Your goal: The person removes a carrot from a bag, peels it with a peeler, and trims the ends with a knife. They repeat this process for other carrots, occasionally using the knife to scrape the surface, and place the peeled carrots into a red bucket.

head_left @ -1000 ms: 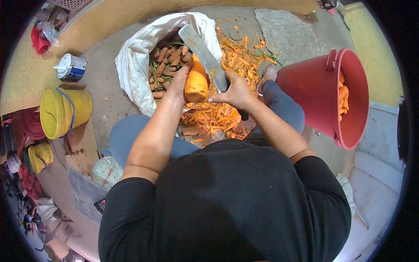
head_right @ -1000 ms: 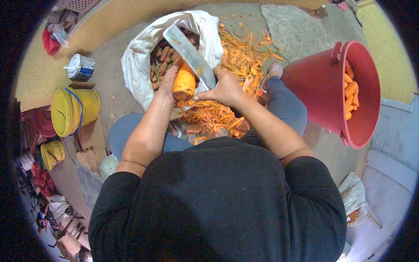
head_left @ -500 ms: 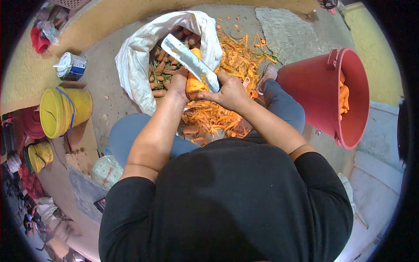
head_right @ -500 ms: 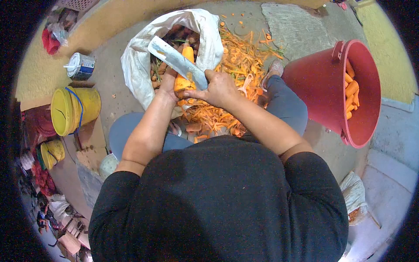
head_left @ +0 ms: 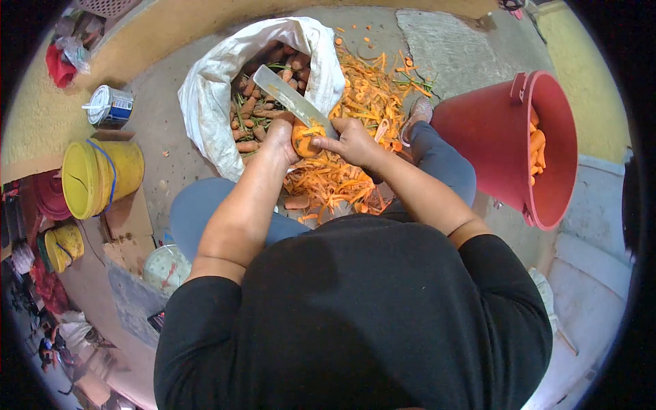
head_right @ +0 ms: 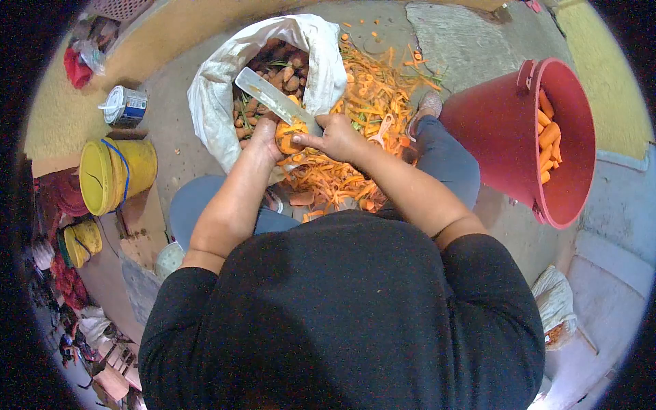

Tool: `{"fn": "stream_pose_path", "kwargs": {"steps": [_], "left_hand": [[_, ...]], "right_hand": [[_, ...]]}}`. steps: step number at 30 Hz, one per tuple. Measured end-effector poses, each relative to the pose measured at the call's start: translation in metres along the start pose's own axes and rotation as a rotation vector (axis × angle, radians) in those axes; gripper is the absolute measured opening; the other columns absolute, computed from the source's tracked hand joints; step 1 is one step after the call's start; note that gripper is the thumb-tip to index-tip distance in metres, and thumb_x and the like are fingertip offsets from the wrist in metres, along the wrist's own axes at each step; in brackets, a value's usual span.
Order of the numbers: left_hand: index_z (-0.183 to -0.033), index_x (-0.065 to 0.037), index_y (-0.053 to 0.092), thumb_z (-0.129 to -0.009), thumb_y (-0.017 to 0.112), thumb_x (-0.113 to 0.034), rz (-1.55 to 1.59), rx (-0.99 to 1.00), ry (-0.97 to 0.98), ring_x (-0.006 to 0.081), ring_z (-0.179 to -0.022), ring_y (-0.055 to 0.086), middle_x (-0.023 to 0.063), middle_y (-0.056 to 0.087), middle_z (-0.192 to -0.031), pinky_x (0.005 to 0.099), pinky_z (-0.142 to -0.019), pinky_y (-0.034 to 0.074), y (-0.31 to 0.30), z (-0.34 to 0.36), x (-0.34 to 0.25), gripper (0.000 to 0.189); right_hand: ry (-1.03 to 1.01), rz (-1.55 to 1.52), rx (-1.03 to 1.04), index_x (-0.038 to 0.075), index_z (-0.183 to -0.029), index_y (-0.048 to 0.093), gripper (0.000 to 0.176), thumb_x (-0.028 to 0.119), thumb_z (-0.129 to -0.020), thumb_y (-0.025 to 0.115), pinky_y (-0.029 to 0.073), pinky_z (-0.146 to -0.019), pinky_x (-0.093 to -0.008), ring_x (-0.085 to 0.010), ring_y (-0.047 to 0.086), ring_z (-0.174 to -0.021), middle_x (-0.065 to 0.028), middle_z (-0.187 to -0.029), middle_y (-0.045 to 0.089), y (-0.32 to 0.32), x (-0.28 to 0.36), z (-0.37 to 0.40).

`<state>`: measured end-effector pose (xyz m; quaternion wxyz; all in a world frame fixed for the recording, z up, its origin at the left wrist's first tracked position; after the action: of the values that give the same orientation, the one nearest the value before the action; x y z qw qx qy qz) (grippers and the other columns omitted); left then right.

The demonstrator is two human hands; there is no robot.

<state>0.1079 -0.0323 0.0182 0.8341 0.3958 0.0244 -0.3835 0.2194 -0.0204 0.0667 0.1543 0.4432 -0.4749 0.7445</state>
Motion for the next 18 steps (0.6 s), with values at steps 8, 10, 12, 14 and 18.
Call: {"fn": "stream_pose_path", "kwargs": {"steps": [8, 10, 12, 14, 18], "left_hand": [[-0.11, -0.002, 0.046, -0.074, 0.058, -0.032, -0.91, 0.131, 0.522, 0.018, -0.087, 0.051, 0.0055, 0.051, -0.092, 0.0351, -0.075, 0.041, 0.016, 0.008, -0.027, 0.048], [-0.104, -0.003, 0.05, -0.056, 0.075, -0.018, -1.142, 0.203, 0.798, 0.0215, -0.086, 0.053, 0.0083, 0.054, -0.093, 0.0333, -0.073, 0.042, 0.048, 0.041, -0.034, 0.056], [-0.096, -0.004, 0.053, -0.054, 0.075, -0.017, -1.426, 0.094, 0.853, 0.0214, -0.077, 0.056, 0.0083, 0.057, -0.087, 0.0315, -0.068, 0.043, 0.043, 0.037, -0.031, 0.049], [-0.082, -0.004, 0.056, -0.052, 0.074, -0.015, -1.54, 0.031, 0.888, 0.0209, -0.069, 0.057, 0.0086, 0.058, -0.075, 0.0307, -0.064, 0.044, 0.039, 0.035, -0.029, 0.037], [-0.084, -0.003, 0.057, -0.051, 0.072, -0.014, -1.502, 0.106, 0.71, 0.0257, -0.075, 0.058, 0.0122, 0.06, -0.079, 0.0322, -0.067, 0.045, 0.039, 0.035, -0.023, 0.038]], "right_hand": [[0.47, -0.967, 0.097, 0.008, -0.053, 0.041, 0.052, 0.054, -0.078, 0.047, 0.029, -0.027, -0.0245, -0.0125, 0.033, -0.027, -0.0035, -0.038, 0.037, -0.013, -0.015, 0.011], [0.477, -0.978, 0.137, 0.007, -0.054, 0.041, 0.053, 0.055, -0.077, 0.047, 0.029, -0.027, -0.0246, -0.0125, 0.034, -0.027, -0.0036, -0.038, 0.037, -0.014, -0.014, 0.015], [0.491, -0.968, 0.197, 0.007, -0.053, 0.041, 0.054, 0.056, -0.077, 0.046, 0.028, -0.027, -0.0247, -0.0126, 0.034, -0.027, -0.0038, -0.037, 0.037, -0.005, -0.011, 0.019], [0.494, -0.959, 0.199, 0.007, -0.05, 0.041, 0.056, 0.055, -0.078, 0.045, 0.027, -0.027, -0.0249, -0.013, 0.035, -0.027, -0.0042, -0.036, 0.036, 0.001, -0.007, 0.022], [0.424, -0.868, 0.184, 0.007, -0.048, 0.041, 0.057, 0.055, -0.079, 0.042, 0.027, -0.027, -0.0249, -0.0135, 0.034, -0.026, -0.0046, -0.036, 0.037, -0.004, -0.017, 0.02]]}}
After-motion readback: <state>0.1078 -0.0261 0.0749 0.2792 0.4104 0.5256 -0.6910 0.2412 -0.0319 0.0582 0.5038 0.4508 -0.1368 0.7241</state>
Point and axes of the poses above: each hand's wrist, its own z-axis away from the middle knuckle, its own y-axis out of the palm, x = y × z, the point moved 6 cm from there along -z, towards the middle knuckle
